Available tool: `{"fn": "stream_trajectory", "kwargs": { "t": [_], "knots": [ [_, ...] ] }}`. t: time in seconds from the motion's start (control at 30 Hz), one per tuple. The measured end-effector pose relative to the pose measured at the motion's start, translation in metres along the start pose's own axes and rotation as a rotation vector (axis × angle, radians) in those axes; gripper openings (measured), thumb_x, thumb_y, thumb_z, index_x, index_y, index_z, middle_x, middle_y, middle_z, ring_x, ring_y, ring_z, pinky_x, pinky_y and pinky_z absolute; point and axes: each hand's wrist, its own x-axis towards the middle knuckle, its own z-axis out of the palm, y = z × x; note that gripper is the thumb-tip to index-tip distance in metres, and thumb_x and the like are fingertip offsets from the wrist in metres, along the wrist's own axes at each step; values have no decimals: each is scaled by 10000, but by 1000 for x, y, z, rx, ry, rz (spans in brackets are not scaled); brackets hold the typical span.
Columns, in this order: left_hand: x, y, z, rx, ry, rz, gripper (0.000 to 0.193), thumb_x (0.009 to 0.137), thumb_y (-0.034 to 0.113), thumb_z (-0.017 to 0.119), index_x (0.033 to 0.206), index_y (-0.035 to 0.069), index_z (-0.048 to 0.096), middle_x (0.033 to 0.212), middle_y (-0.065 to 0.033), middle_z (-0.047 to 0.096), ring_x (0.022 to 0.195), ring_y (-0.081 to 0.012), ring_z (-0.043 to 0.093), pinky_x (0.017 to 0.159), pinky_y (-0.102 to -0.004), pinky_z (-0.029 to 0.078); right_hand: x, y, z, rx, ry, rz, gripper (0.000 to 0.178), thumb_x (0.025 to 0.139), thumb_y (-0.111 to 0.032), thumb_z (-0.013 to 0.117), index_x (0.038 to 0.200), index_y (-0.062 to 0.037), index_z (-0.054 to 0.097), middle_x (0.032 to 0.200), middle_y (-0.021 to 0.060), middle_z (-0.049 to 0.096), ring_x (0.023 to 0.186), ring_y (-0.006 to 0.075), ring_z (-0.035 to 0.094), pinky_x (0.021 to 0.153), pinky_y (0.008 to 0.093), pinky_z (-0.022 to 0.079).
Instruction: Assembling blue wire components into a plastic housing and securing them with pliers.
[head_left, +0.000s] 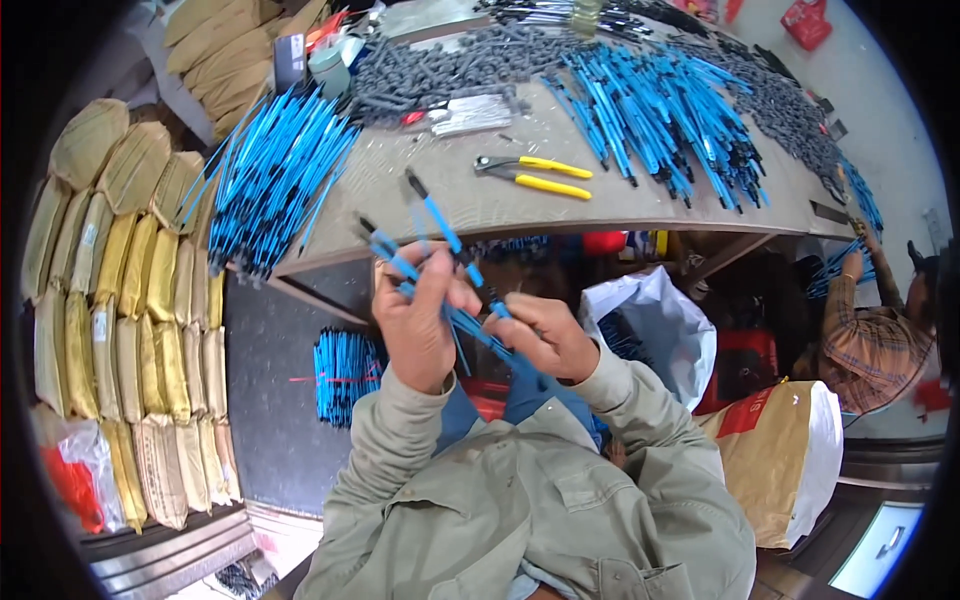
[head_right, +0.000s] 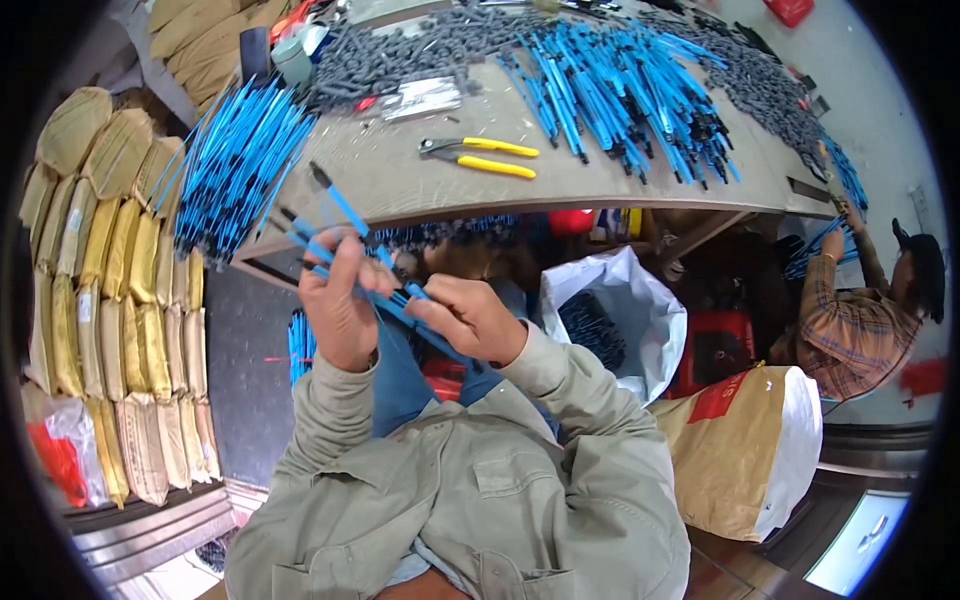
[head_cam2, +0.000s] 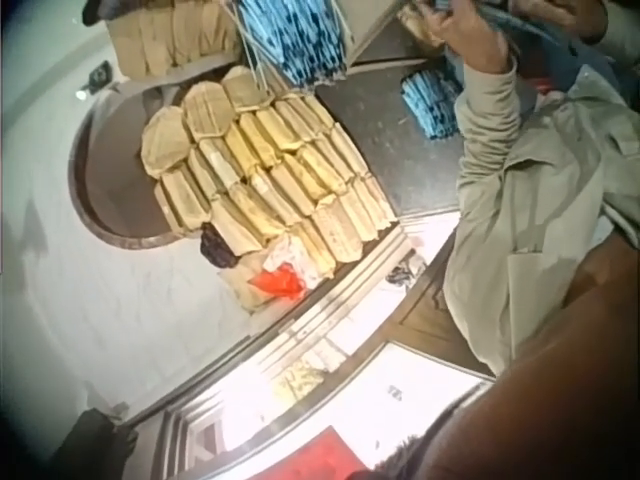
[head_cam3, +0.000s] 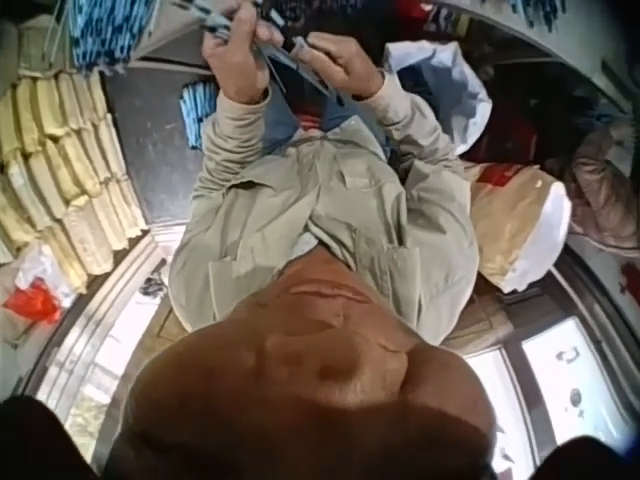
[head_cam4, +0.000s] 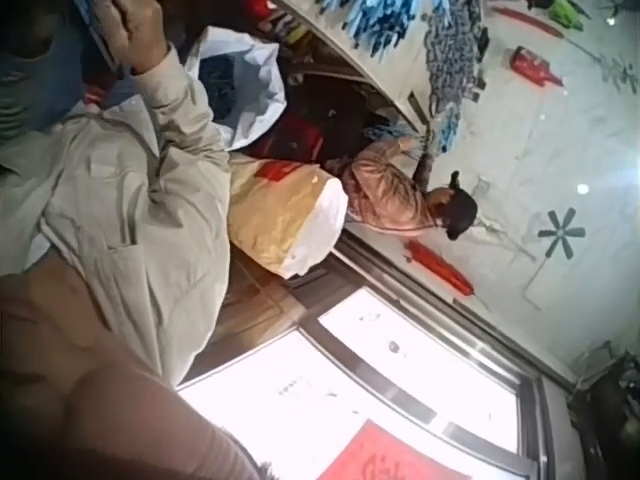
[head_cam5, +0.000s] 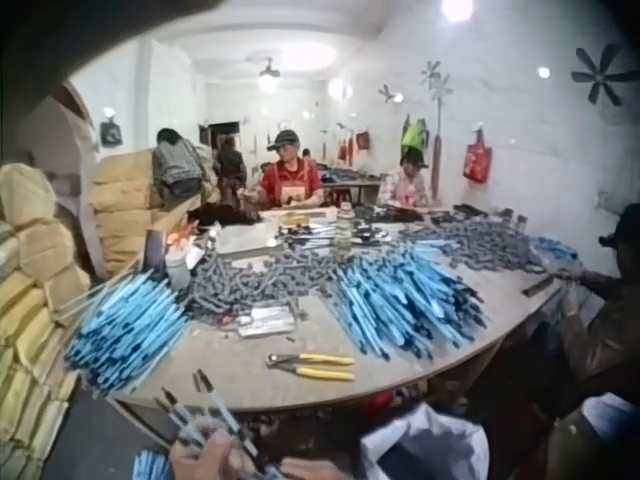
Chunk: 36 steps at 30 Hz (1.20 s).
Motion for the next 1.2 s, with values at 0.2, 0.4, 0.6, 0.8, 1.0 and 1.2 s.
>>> {"fn": "stream_trajectory", "kwargs": {
  "t": [0.2, 0.4, 0.6, 0.8, 1.0, 1.2],
  "knots": [
    [-9, 31, -12, -395, -258, -18, 221, 949, 159, 458, 1157, 92, 425, 891, -213, 653, 732, -316, 673, 572, -319, 557, 80, 83, -129, -550, 495, -9, 159, 817, -152, 572, 822, -13, 648, 800, 51, 656, 621, 216, 560, 590, 327, 462],
    [-13, 19, -20, -208, -542, -36, 235, 980, 234, 394, 1182, 122, 438, 925, -191, 641, 775, -321, 671, 586, -335, 570, 151, 163, -215, -1413, 656, 390, 179, 804, -258, 582, 861, -94, 624, 756, 71, 621, 627, 290, 579, 586, 374, 463],
    [-4, 21, -40, 136, -323, -344, 190, 967, 191, 418, 1050, 35, 488, 975, -249, 631, 765, -308, 670, 657, -334, 562, 145, 127, -187, -1249, 697, 362, 180, 786, -230, 618, 842, -68, 564, 724, 67, 595, 579, 250, 565, 549, 354, 446],
    [2, -6, -31, 199, -194, -303, 242, 966, 187, 412, 1048, -20, 509, 1003, -245, 626, 791, -270, 663, 696, -310, 551, 82, 62, -133, -251, 528, 41, 103, 892, -141, 523, 903, -39, 525, 694, 41, 553, 519, 99, 490, 469, 213, 388],
    [23, -15, -17, -15, -112, -206, 319, 964, 230, 442, 1115, -32, 545, 1039, -183, 627, 913, -245, 636, 787, -296, 517, 5, 7, -27, 818, 111, 497, 190, 881, -122, 540, 1013, 13, 557, 715, 80, 574, 485, 116, 475, 467, 191, 401],
    [7, -2, -21, 60, -198, -235, 248, 896, 201, 573, 1023, -13, 585, 816, -102, 644, 702, -165, 627, 633, -237, 509, -11, 0, 14, 1153, -46, 572, 182, 868, -95, 564, 1012, 16, 551, 736, 93, 587, 498, 126, 509, 470, 198, 418]
  ]
}}
